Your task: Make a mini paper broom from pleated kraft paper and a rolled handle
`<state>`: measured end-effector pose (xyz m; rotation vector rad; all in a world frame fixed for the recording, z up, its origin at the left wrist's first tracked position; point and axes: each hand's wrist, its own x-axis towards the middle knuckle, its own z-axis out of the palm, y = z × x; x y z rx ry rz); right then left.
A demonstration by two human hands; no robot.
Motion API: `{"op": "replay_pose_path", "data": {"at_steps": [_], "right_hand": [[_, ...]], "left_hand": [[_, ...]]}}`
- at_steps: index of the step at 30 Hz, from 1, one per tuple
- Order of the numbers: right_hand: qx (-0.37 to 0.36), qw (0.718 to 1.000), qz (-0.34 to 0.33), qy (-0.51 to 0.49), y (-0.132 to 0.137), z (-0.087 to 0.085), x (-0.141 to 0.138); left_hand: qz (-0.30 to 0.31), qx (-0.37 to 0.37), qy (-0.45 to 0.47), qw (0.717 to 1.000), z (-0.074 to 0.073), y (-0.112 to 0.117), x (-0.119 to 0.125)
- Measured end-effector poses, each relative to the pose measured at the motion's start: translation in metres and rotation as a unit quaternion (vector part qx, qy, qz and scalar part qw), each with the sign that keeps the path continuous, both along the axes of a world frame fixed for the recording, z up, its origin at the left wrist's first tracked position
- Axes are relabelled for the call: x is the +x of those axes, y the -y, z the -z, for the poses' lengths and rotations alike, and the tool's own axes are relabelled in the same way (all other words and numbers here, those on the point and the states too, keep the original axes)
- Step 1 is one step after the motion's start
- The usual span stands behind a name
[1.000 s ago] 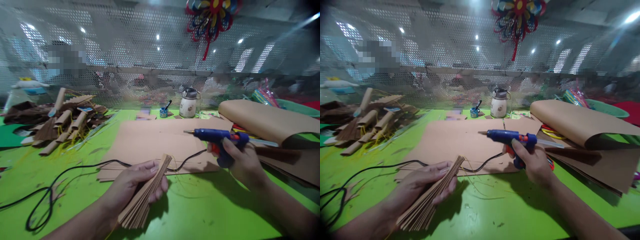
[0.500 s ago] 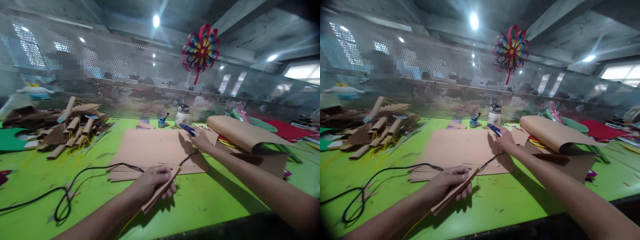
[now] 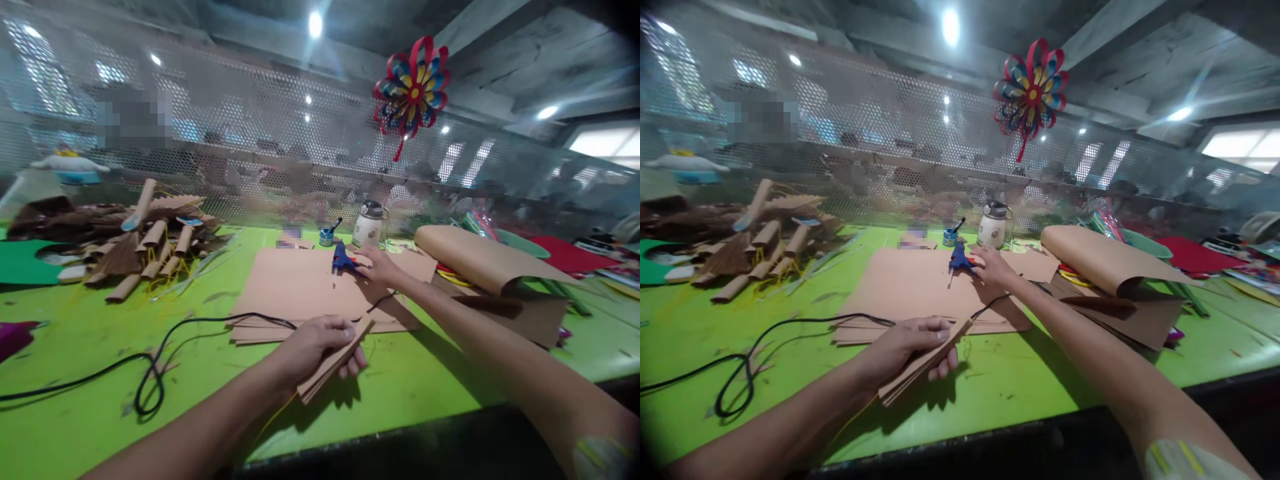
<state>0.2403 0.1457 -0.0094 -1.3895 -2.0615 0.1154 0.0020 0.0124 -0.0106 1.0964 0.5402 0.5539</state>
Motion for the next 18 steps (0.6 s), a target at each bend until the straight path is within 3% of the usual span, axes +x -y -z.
{"op": "replay_pose_path", "data": {"at_steps": [4,7,10,11,12,13,15,17,18], "right_hand": [[-0.023,0.995,-0.014,-0.097,0.066,-0.010,0.004],[-0.093,0.980,-0.080,-0.156,0.113,-0.013,-0.003],[-0.278,0.892,-0.202,-0.293,0.139,-0.013,-0.015],[-0.314,0.876,-0.206,-0.302,0.143,-0.012,-0.020],[-0.319,0.880,-0.187,-0.298,0.145,-0.011,-0.024],[-0.288,0.899,-0.153,-0.292,0.147,-0.010,-0.028],[-0.147,0.946,-0.078,-0.278,0.148,-0.009,-0.034],[-0.009,0.964,-0.051,-0.262,0.149,-0.010,-0.037],[0.014,0.964,-0.056,-0.259,0.150,-0.011,-0.039]], "left_hand": [[0.005,-0.017,0.005,1.000,-0.004,-0.002,-0.004],[-0.001,-0.012,0.007,1.000,-0.007,-0.004,-0.007],[-0.017,-0.007,0.001,1.000,-0.010,-0.005,-0.008],[-0.024,-0.009,0.000,1.000,-0.011,-0.005,-0.009],[-0.032,-0.010,0.001,0.999,-0.011,-0.006,-0.009],[-0.040,-0.012,0.002,0.999,-0.012,-0.007,-0.009],[-0.054,-0.020,0.003,0.998,-0.011,-0.009,-0.010],[-0.065,-0.034,-0.003,0.997,-0.009,-0.011,-0.011],[-0.068,-0.041,-0.006,0.997,-0.008,-0.011,-0.011]]}}
